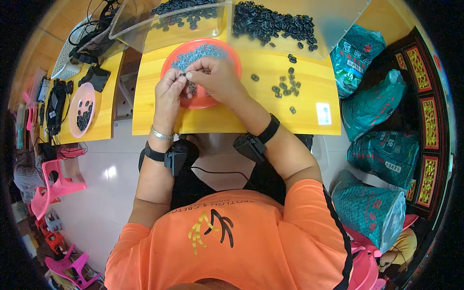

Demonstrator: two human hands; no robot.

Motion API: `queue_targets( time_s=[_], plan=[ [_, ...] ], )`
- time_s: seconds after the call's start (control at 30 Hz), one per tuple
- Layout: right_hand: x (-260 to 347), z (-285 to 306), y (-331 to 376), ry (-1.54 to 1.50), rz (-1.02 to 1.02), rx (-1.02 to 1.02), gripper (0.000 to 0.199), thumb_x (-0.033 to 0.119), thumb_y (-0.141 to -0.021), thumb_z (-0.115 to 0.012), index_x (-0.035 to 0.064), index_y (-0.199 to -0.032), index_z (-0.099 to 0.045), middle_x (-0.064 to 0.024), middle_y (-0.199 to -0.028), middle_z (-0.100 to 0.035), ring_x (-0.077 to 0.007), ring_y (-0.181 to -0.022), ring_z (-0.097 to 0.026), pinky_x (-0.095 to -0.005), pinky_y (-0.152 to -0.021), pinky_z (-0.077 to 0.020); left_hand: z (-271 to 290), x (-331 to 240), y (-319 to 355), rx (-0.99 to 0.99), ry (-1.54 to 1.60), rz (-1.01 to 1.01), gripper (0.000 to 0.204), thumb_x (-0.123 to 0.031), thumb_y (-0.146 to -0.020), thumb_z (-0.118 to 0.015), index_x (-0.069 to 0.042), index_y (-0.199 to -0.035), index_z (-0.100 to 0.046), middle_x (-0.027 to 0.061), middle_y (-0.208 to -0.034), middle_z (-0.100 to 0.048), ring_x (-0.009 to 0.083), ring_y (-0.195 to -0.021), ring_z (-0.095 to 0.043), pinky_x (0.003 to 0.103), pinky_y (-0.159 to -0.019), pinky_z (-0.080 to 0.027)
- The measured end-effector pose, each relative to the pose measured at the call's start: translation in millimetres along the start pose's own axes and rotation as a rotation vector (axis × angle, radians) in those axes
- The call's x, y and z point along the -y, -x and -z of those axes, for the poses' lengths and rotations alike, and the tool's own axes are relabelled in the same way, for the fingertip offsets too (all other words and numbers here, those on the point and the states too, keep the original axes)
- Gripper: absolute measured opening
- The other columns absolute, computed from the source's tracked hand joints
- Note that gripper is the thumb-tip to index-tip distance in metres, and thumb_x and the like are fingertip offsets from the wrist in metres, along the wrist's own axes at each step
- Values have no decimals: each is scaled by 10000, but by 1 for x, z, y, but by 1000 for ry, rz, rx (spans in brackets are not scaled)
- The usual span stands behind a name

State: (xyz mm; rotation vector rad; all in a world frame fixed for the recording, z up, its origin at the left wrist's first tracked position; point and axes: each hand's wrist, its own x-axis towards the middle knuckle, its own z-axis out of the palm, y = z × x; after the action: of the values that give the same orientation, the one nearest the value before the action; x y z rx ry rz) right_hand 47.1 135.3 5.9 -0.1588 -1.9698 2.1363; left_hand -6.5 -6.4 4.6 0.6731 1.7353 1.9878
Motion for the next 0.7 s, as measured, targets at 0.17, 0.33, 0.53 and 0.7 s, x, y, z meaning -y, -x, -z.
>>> queue_targets(
  time_s=[0.17, 0.33, 0.53, 0.7],
  plan=[
    [27, 22, 4, 733, 103, 59, 138, 135, -764, -659, 29, -852, -660, -68, -787, -654, -141, -716, -618, -263, -662, -480, 3, 3, 0, -25, 6, 19, 107, -113, -881, -453, -62, -787, -465, 3, -633, -492, 86, -571, -470, 212, -547, -400],
    [13, 31, 8, 1261, 204, 154, 151, 166, -718, -651, 63, -829, -662, -106, -808, -631, -272, -781, -605, -365, -692, -483, 8, 7, -2, 0, -25, 46, 111, -120, -873, -452, -72, -773, -455, 0, -627, -488, 90, -545, -475, 208, -519, -396],
    [-8, 27, -1, 1292, 289, 100, 108, 155, -740, -617, 61, -790, -637, -100, -822, -624, -297, -806, -591, -392, -703, -476, 6, 4, -1, -34, 6, 52, 105, -69, -848, -461, -27, -753, -482, 14, -595, -470, 93, -516, -452, 225, -492, -390],
    [-3, 23, -7, 1130, 300, 39, 89, 135, -764, -604, 57, -800, -627, -101, -763, -613, -267, -738, -596, -365, -665, -472, 12, 2, 0, -71, 45, 94, 98, -81, -834, -473, -31, -752, -494, 5, -606, -470, 86, -525, -452, 220, -493, -385]
  ],
)
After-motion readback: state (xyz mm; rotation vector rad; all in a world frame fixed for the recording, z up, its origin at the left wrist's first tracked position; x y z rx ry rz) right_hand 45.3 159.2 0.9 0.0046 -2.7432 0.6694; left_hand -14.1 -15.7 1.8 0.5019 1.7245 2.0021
